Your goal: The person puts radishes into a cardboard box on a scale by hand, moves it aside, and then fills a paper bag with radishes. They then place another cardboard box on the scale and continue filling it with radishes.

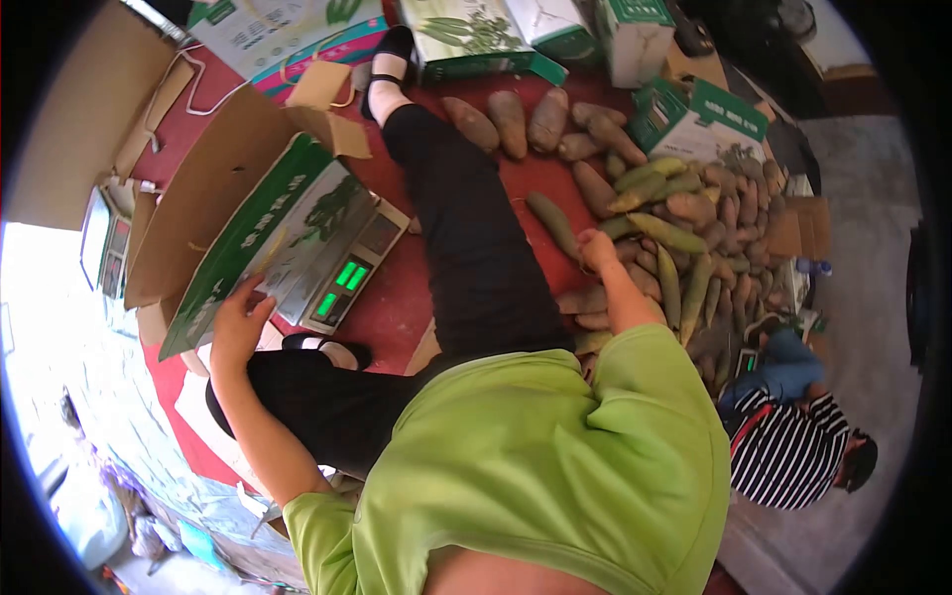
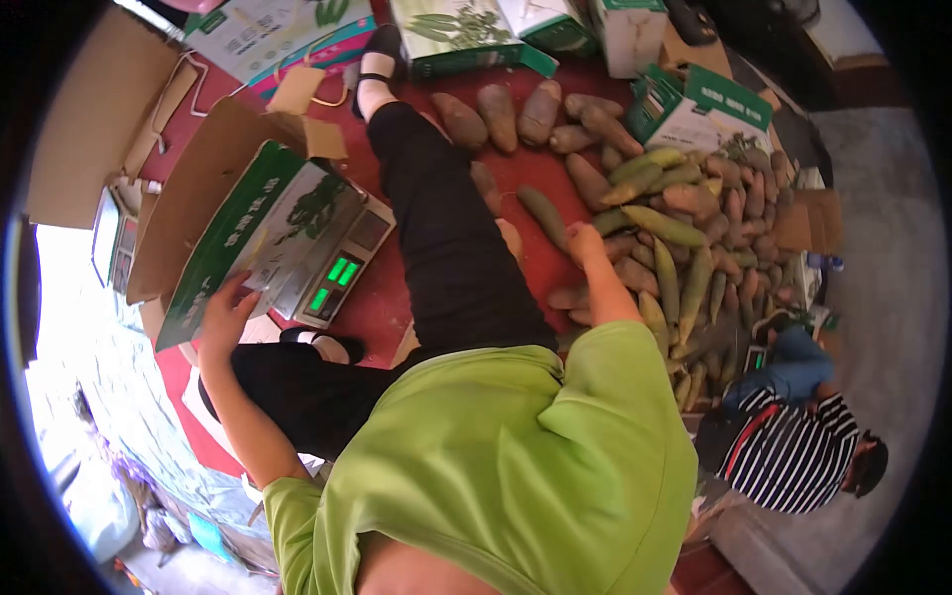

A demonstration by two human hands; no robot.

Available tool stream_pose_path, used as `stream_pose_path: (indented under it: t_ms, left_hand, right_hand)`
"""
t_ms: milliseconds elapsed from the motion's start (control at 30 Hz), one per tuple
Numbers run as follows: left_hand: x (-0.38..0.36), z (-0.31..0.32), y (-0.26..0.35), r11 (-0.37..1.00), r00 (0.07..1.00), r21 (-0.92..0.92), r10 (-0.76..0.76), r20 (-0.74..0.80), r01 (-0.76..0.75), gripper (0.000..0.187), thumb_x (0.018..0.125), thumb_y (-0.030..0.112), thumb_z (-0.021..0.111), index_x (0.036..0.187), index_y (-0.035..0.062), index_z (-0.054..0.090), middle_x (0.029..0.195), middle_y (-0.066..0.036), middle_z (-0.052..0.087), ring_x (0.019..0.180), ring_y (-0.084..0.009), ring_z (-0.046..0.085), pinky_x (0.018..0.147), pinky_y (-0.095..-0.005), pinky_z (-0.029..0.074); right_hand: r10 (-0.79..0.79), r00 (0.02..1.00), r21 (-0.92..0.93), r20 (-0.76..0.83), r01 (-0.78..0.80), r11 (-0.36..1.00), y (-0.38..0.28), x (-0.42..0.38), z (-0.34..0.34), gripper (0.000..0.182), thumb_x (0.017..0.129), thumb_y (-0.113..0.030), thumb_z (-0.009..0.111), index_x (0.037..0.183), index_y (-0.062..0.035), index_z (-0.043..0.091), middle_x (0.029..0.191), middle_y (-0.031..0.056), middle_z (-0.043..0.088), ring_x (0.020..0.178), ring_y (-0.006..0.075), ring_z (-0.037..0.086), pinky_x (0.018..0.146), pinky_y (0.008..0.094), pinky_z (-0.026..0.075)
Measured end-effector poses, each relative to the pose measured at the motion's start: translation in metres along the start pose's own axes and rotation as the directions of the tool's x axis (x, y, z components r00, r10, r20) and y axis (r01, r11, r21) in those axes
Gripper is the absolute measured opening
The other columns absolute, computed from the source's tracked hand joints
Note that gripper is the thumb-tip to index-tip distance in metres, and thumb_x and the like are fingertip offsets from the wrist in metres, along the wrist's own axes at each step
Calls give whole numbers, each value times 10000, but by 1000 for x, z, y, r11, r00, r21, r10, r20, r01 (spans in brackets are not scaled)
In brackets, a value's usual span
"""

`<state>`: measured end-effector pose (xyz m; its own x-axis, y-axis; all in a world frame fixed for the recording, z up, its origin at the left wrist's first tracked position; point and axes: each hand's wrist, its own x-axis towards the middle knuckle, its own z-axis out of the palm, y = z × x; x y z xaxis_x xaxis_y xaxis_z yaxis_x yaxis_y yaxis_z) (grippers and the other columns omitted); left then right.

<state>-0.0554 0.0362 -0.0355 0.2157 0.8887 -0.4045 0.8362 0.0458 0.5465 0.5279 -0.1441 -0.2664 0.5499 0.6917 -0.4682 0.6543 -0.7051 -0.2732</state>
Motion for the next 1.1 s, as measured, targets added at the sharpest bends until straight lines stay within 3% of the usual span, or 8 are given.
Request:
stream_pose_path:
  t_ms: [67,133,267,433,567,733,833,1100]
  left_hand:
    - [1,1,1,1000,1000,-16,-24,-14,24,423,824,148,647,1227,40,582,876,-138,666,823,-221,630,773,-333,486]
    - [2,2,-1,999,999,-26,-27,24,27,425,835,146,639,1242,39,573,894,-139,662,847,-211,625,784,-323,484]
    - [3,4,-2,997,997,-23,-69,44,70,438,849,147,632,1269,48,556,951,-131,651,880,-194,608,810,-316,476]
    - [5,4,1,997,998,57,-57,32,55,429,859,129,615,1278,61,556,947,-108,647,878,-182,594,818,-304,470]
    - [7,4,0,988,1000,154,-28,9,26,420,860,128,614,1272,62,564,951,-108,646,874,-181,590,817,-293,464]
    - [9,5,-9,993,1000,111,-31,-5,31,407,862,129,615,1260,55,573,960,-115,645,876,-181,590,820,-296,462]
    - [9,5,-12,995,999,99,-28,-23,30,397,863,135,617,1251,58,581,959,-116,646,873,-182,590,816,-296,464]
    - [7,7,-1,991,996,103,-84,-33,86,385,853,146,629,1226,57,598,949,-113,661,875,-178,609,818,-300,472]
  right_hand:
    - [29,999,-84,15,-28,996,38,-15,28,192,822,-84,604,1008,-69,651,893,121,679,841,260,651,748,344,500]
    - [224,918,259,328,-315,913,84,-25,64,267,777,-170,666,1020,-62,644,916,132,684,899,274,653,774,351,502]
    - [124,876,95,465,-188,978,58,-89,57,367,738,-251,712,1050,-69,648,945,150,682,948,317,646,808,376,503]
    - [83,889,-246,449,33,969,59,-112,90,394,730,-257,729,1087,-104,659,1033,178,659,1007,348,615,853,394,497]
    - [164,867,-247,470,-49,968,71,-97,111,366,748,-255,704,1083,-112,662,1100,178,637,1050,340,596,874,399,489]
    - [65,986,8,154,-67,998,61,-90,73,278,790,-236,578,998,-74,665,1074,203,626,1005,363,597,884,421,482]
    - [131,986,-139,100,-116,983,41,-85,49,294,765,-176,670,1049,-114,628,1066,172,632,1036,335,594,885,412,475]
    - [174,984,17,42,-175,984,26,-7,40,474,744,-185,707,1189,-127,554,1198,173,556,1118,348,538,951,413,448]
